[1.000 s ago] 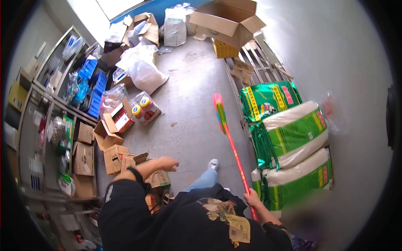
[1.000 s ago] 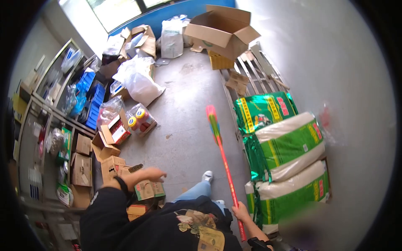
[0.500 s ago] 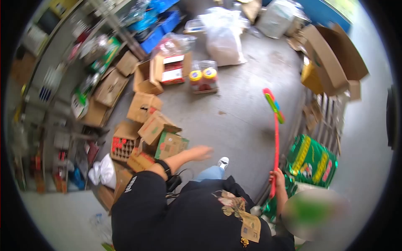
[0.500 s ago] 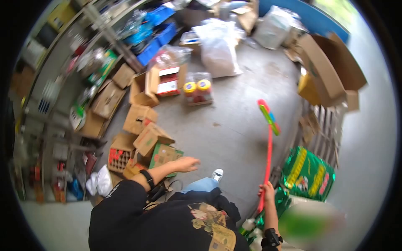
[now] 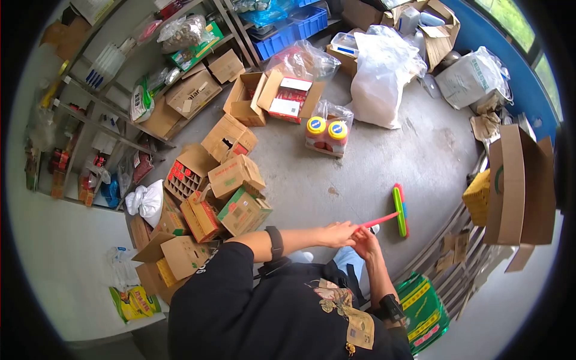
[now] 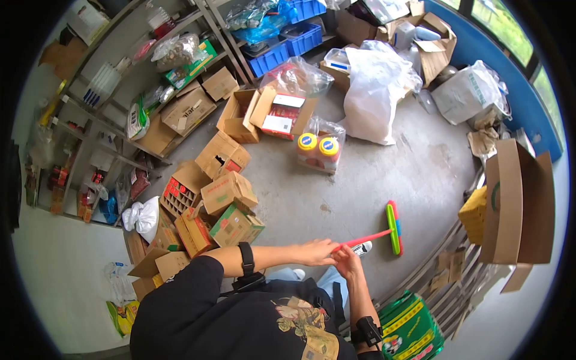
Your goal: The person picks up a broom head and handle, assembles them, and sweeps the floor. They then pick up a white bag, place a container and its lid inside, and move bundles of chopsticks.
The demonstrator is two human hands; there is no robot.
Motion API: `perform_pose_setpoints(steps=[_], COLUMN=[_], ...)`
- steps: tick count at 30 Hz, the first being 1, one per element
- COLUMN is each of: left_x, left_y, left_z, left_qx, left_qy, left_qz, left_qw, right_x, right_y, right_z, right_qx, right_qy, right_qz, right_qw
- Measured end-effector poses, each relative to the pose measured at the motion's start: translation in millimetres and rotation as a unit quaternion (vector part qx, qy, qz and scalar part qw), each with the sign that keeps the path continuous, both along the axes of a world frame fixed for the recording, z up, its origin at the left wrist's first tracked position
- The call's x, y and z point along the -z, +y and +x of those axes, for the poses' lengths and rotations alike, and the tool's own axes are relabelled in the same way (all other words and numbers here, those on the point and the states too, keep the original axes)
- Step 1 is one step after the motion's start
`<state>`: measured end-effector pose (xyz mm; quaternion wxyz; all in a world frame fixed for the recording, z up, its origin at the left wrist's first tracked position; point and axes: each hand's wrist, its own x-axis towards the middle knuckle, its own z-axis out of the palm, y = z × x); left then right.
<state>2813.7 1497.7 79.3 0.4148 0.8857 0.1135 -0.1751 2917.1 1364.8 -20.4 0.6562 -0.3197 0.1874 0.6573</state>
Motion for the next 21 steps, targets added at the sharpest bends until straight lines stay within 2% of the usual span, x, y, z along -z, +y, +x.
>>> perform_pose_setpoints(steps=[2,4,6,7,8,10,13,14,17,19,20,21], left_x=[12.5,1.4,-14.2,-6.0,-22.5,-73.1,-97.3,-100.4,-91.4,-67.4,-58.9,-52.5], left_y=[5.7,14.7,14.3,20.0,29.7,52.3,79.2,83.9,83.0,71.1,71.5,73.1], left_z=[34.9,81.2,123.0,135.2,156.7,208.6,263.1,282.1,343.6,388.2,417.0,447.9], left_qx=[0.008,0.051,0.024,0.058,0.078,0.074,0.061,0.055,0.024,0.001,0.0,0.0], left_qy=[0.025,0.11,0.128,0.094,0.112,0.102,0.06,0.049,-0.014,-0.068,-0.055,-0.041], left_qz=[0.07,0.003,0.002,0.017,0.023,0.007,-0.001,0.0,-0.006,-0.009,-0.019,-0.029], left_qw=[0.997,0.993,0.991,0.994,0.99,0.992,0.996,0.997,1.0,0.998,0.998,0.999], right_x=[35.0,63.0,81.8,81.6,80.5,84.1,48.6,37.4,28.6,-10.1,-23.8,18.9], right_y=[1.6,0.3,-5.0,-4.9,-0.9,13.2,31.0,34.1,46.1,69.0,79.8,93.2], right_z=[39.3,86.4,136.6,165.3,192.8,225.8,289.0,318.7,383.6,428.8,452.1,474.6], right_qx=[0.003,0.071,0.156,0.148,0.134,0.089,0.072,0.102,0.207,0.255,0.281,0.291], right_qy=[0.05,0.109,0.131,0.153,0.177,0.126,0.074,0.071,0.059,0.076,0.082,0.1], right_qz=[0.012,-0.043,-0.14,-0.154,-0.166,-0.106,-0.078,-0.06,-0.013,-0.024,-0.028,-0.012], right_qw=[0.999,0.991,0.969,0.965,0.961,0.982,0.992,0.99,0.976,0.964,0.956,0.951])
